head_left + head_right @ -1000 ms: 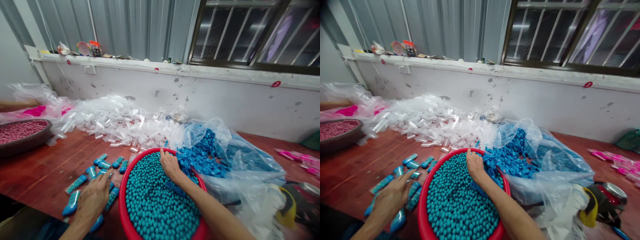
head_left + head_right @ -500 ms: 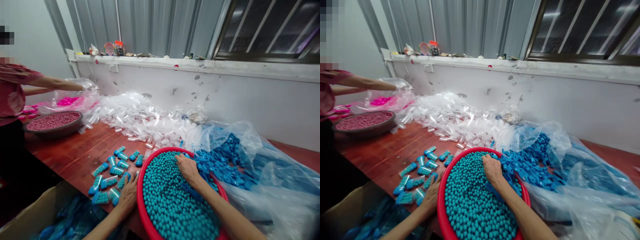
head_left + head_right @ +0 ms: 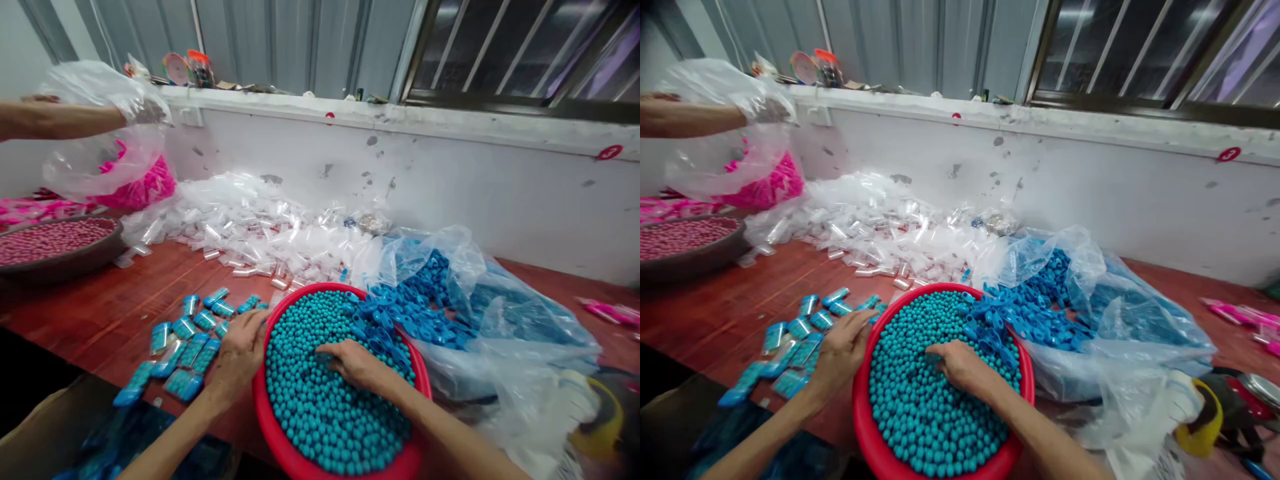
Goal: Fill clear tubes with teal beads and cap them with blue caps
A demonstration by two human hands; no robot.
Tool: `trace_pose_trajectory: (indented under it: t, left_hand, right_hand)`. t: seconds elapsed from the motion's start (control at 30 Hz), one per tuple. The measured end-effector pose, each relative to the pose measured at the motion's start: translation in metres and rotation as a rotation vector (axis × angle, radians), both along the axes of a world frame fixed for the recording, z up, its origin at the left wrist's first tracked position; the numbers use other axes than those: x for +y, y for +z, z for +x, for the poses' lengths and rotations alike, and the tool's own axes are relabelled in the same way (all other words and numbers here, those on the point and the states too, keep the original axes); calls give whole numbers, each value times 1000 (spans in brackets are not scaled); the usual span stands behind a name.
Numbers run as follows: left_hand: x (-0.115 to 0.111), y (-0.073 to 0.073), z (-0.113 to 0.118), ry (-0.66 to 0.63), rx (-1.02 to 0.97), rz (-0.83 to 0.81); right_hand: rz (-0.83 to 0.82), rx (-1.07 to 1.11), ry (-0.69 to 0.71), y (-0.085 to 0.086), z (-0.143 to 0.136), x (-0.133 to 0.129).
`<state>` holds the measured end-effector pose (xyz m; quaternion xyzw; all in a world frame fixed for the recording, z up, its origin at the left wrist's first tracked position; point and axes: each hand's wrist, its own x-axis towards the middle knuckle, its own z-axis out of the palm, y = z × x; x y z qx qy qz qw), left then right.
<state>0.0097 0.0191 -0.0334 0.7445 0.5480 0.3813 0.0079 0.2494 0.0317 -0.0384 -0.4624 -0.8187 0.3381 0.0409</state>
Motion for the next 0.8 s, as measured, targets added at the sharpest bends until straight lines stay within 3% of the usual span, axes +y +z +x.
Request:
trace_pose_trajectory:
  t: [0.17,0.3,0.43,0.6,0.73,0.8]
  left_hand:
    - [-26,13,33,-400,211,-323]
    - [-32,14,53,-572,243,-494]
    - [-25,7,67,-612,217,-506]
    - [-20,3,76,-661,-19,-476]
    - [-20,6,83,-578,-160,-471]
    - [-18,7,86,-496,-304,-546]
  right_hand:
    - [-383,27,104,9,12,22]
    - [-669,118,113,7,23,33]
    - [-814,274,80,2,31,29]
    - [-871,409,50,4,29,19]
    - [-809,407,5,9,21,15]
    - [-706,404,-60,13,22,15]
